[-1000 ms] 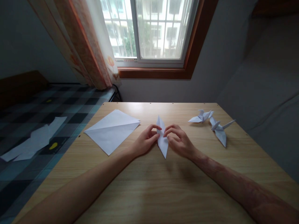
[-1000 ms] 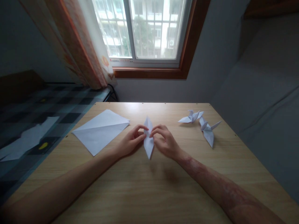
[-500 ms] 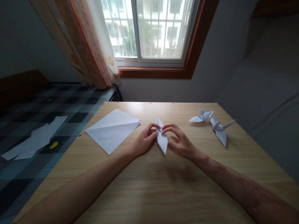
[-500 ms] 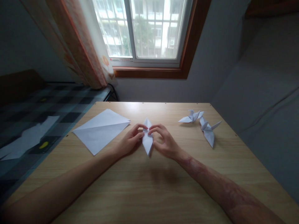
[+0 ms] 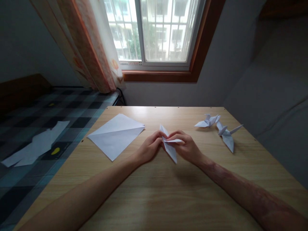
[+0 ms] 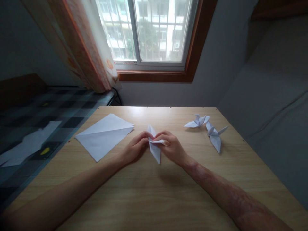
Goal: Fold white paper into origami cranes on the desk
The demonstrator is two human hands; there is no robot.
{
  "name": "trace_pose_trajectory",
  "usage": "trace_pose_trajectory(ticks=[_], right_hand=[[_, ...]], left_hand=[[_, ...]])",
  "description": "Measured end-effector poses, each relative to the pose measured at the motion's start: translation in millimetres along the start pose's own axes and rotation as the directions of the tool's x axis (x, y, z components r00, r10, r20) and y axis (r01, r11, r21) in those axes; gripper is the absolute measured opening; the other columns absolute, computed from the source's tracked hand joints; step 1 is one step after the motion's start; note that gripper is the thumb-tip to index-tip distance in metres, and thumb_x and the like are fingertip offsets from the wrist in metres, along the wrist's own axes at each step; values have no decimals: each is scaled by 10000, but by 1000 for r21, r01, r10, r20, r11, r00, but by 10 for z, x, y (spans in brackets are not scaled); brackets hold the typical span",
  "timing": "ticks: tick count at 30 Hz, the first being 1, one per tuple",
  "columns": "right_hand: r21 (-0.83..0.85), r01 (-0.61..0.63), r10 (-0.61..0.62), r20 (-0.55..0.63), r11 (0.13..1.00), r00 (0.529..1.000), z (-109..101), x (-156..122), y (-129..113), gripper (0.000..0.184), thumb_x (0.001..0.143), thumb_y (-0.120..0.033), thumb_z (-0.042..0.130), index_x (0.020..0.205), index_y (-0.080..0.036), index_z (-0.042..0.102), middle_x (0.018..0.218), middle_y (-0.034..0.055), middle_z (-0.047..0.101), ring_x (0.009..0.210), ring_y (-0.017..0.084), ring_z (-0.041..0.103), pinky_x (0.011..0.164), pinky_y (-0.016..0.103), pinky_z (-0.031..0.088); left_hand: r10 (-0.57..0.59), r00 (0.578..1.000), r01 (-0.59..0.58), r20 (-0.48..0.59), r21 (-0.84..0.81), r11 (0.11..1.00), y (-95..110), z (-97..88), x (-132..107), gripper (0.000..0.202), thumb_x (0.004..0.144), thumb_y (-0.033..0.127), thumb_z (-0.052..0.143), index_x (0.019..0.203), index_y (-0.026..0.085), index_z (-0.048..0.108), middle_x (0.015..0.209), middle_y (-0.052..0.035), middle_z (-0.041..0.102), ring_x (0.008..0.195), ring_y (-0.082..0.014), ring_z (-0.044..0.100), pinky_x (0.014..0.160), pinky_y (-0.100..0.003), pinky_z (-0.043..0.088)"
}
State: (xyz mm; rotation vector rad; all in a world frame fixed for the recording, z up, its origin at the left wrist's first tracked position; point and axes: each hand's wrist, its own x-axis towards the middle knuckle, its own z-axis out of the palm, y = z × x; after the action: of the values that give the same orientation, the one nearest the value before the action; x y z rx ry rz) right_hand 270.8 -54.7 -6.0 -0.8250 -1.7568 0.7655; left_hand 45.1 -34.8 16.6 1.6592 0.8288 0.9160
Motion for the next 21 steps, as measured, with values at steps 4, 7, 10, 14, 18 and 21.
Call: trace_pose_trajectory(ticks=[4,7,10,14,18,21], right_hand=[[9,9,-9,-1,1000,1000,10,-2,2,95,1037,-358,805,1058,-292,870,1086,70,794,1020,247,741,922,392,588],[-1,-7,7,-10,1000,1000,11,-9,7,121,1051,-371,783,1036,-278,858,1042,59,798,988,245,734,905,385,570],[-37,-51,50,-33,998,998,12,-8,13,161,1046,-398,782,999,-256,841,986,48,800,935,244,715,875,376,545],[-1,-120,120,-29,993,992,18,3,22,227,1034,-447,779,983,-229,816,975,44,796,915,246,696,857,367,535],[21,-179,180,-32,984,983,15,-1,49,279,1011,-487,790,931,-219,797,911,30,766,861,231,664,814,349,512],[25,-205,206,-37,978,978,8,-7,62,323,1000,-515,791,880,-216,776,860,19,738,829,218,642,782,336,494]], left_hand=[[-4,1000,4,0,70,998,-12,-7,4,270,1064,402,555,1042,180,707,946,-32,696,899,-203,613,852,-314,495],[4,1000,-4,3,95,995,-16,-7,4,267,1060,407,597,1147,178,703,1000,-34,693,911,-197,606,829,-304,482],[9,1000,-11,20,104,994,-22,-4,3,264,1067,406,600,1123,172,710,976,-35,687,875,-186,596,790,-293,468],[7,997,-13,73,82,997,-51,-5,7,280,1058,432,639,1116,168,712,917,-22,672,808,-165,571,727,-271,439],[-2,993,-5,119,54,999,-74,-26,10,302,1042,455,673,1122,167,717,872,-12,676,779,-159,579,709,-262,431],[-1,989,-4,151,33,999,-57,-36,0,326,1050,473,664,1149,166,715,885,-19,699,791,-162,599,707,-258,430]])
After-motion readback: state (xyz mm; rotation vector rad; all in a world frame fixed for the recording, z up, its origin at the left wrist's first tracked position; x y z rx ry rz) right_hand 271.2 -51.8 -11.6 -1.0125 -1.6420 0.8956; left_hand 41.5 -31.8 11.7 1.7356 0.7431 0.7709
